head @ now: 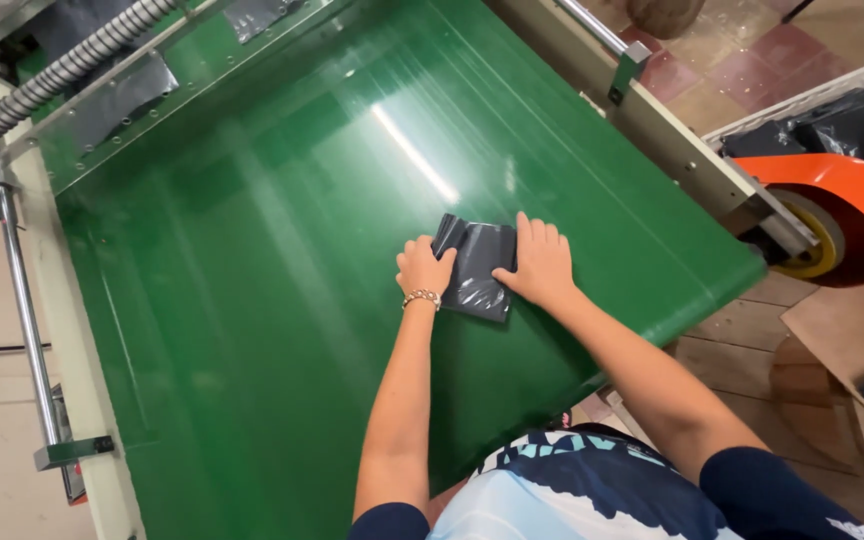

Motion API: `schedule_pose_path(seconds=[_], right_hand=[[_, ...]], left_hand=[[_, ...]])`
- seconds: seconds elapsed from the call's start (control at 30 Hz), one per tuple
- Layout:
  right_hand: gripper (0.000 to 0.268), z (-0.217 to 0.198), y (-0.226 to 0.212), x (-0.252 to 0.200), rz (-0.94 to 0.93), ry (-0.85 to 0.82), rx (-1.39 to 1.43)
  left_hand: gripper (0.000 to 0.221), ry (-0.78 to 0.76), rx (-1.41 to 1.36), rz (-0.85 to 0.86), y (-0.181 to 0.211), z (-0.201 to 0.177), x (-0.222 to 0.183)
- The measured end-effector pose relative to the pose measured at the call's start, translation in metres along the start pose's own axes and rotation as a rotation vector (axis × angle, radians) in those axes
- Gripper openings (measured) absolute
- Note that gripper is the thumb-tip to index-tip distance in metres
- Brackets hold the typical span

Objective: Folding flat plastic bags into small rectangular packets as they come off a conveyor belt and placing them into a storage crate.

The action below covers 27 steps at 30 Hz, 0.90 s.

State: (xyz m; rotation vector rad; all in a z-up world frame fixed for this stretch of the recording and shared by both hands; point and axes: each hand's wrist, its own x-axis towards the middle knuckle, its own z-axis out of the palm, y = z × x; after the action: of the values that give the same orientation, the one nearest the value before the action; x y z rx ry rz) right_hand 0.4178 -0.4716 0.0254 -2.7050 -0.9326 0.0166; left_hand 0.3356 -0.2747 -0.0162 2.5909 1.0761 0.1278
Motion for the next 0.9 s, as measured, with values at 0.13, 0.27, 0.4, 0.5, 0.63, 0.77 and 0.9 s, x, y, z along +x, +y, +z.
schedule_pose_path(seconds=[0.13,0.27,0.4,0.5,0.63,0.77,0.9], right_hand=[[0.107,-0.024,0.026,0.014,-0.335,0.159,0.228],[0.085,-0.08,0.054,-0.021,-0.288,0.127,0.475],[0.036,-0.091,0.104,-0.093,-0.113,0.299,0.644],[0.018,-0.111,0.176,-0.173,0.322,0.398,0.709],[0.085,-0.131,0.288,-0.273,1.302,0.494,0.739],[0.026,-0.086,0.413,-0.374,1.101,0.89,0.928],[0.018,-0.072,0.468,-0.4,1.266,0.941,1.05]], left_hand=[[0.032,-0.094,-0.258,0.233,0.042,-0.042,-0.024],[0.028,0.035,-0.392,0.679,0.1,-0.098,-0.083],[0.032,0.351,-0.309,0.934,0.142,-0.12,-0.118],[0.041,0.348,-0.383,1.01,0.154,-0.131,-0.157],[0.044,0.004,-0.478,0.868,0.127,-0.117,-0.183],[0.041,-0.219,-0.463,0.652,0.094,-0.085,-0.188],[0.04,-0.367,-0.472,0.447,0.089,-0.067,-0.191]])
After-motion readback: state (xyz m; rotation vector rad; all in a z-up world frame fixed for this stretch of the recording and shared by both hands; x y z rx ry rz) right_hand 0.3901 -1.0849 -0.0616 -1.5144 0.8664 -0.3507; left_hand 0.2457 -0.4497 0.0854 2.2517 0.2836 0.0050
